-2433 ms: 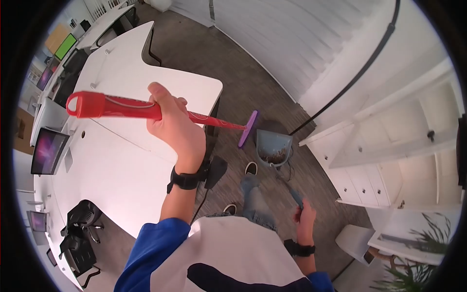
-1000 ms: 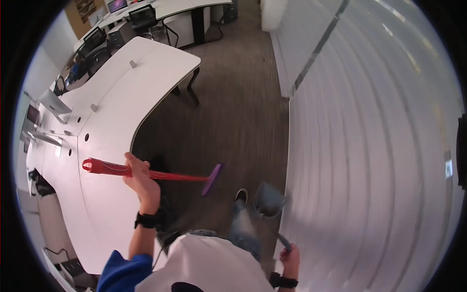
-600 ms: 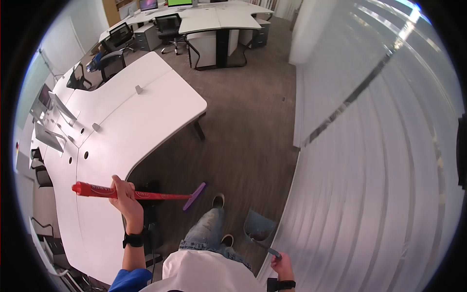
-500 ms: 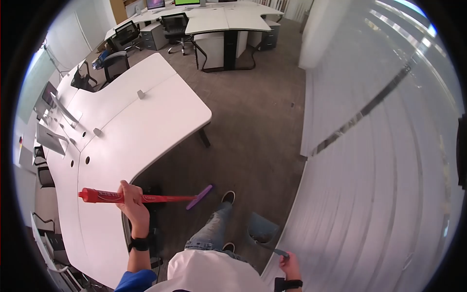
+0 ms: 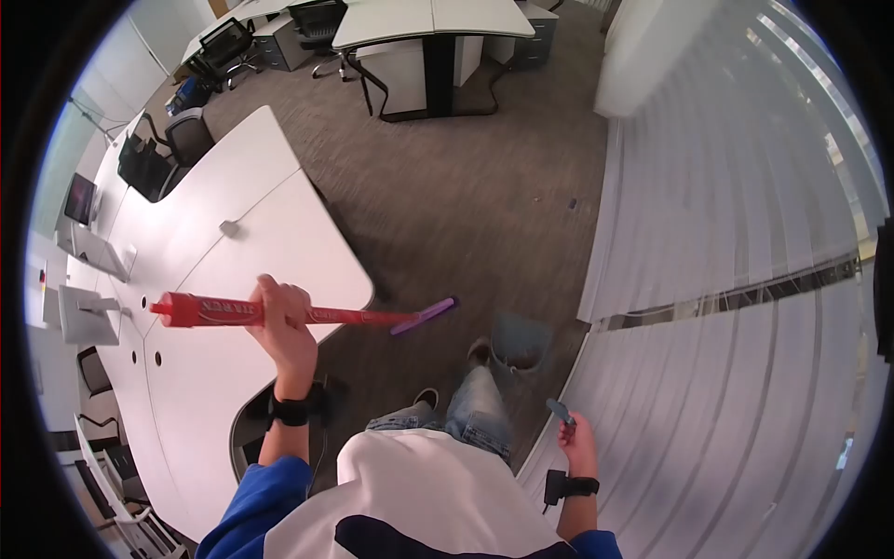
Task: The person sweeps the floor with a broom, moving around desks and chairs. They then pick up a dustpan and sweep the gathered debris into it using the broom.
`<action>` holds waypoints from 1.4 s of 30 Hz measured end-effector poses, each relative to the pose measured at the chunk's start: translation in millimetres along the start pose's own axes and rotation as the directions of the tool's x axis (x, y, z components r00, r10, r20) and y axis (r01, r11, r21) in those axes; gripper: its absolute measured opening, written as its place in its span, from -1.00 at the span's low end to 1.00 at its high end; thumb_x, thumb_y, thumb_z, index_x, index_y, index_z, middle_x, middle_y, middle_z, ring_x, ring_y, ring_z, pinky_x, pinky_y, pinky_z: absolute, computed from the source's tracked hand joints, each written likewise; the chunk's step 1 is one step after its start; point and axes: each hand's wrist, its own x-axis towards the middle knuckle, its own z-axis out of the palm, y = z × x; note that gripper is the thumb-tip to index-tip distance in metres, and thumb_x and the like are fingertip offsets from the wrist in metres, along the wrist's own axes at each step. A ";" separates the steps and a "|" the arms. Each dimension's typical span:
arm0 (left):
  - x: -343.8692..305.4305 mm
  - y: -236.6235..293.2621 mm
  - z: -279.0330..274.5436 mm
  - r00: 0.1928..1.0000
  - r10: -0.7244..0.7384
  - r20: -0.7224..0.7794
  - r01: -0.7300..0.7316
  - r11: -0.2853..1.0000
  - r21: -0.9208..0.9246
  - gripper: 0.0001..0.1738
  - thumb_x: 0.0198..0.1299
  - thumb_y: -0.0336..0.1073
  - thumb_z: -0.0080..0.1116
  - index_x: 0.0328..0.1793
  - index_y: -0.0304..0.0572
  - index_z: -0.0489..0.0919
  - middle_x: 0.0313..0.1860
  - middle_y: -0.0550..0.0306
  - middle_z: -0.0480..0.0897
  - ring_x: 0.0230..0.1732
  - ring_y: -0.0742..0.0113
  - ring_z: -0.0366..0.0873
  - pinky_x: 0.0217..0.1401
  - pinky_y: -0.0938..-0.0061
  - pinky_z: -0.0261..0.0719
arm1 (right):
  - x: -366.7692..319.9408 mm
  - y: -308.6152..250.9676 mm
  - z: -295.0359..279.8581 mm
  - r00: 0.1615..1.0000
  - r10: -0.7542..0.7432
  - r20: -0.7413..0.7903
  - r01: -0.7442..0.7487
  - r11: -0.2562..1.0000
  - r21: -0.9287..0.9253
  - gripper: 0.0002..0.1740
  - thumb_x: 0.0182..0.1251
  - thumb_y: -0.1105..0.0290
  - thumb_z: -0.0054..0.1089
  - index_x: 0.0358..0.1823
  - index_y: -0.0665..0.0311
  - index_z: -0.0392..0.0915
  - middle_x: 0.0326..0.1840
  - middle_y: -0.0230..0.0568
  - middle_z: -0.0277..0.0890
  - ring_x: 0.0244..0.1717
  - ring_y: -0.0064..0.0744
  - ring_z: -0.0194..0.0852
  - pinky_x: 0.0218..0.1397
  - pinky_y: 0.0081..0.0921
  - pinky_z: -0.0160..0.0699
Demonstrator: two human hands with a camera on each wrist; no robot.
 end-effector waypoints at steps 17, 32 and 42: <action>215.9 -80.7 159.3 0.870 0.167 -0.465 -0.148 0.986 0.077 -0.46 0.32 -0.12 -0.16 -0.74 0.02 0.03 -0.80 0.38 -0.06 -0.72 0.53 -0.20 -0.49 0.58 0.02 | 189.5 -350.0 283.9 0.855 0.323 0.407 -0.300 0.946 -0.121 -0.82 0.19 0.29 0.04 -0.47 0.24 0.39 -0.65 -0.47 0.37 -0.73 -0.75 0.27 -0.78 -0.80 -0.03; 457.5 -204.3 204.7 0.857 0.174 -0.484 -0.134 0.984 0.116 -0.41 0.31 -0.09 -0.14 -0.77 0.05 -0.03 -0.83 0.36 -0.09 -0.75 0.52 -0.22 -0.55 0.59 0.03 | 303.6 -509.5 532.7 0.740 0.398 0.542 -0.595 0.763 0.252 -0.85 0.20 0.42 -0.18 -0.51 0.26 0.31 -0.67 -0.46 0.32 -0.69 -0.64 0.30 -0.71 -0.72 0.08; 535.5 -238.1 244.2 0.922 0.173 -0.347 -0.139 0.983 0.121 -0.45 0.34 -0.12 -0.22 -0.73 0.05 -0.04 -0.81 0.36 -0.10 -0.74 0.54 -0.22 -0.60 0.62 -0.05 | 386.3 -560.5 619.8 0.812 0.272 0.516 -0.546 0.664 0.510 -0.74 0.26 0.38 -0.38 -0.49 0.28 0.31 -0.60 -0.34 0.39 -0.60 -0.48 0.38 -0.60 -0.60 0.26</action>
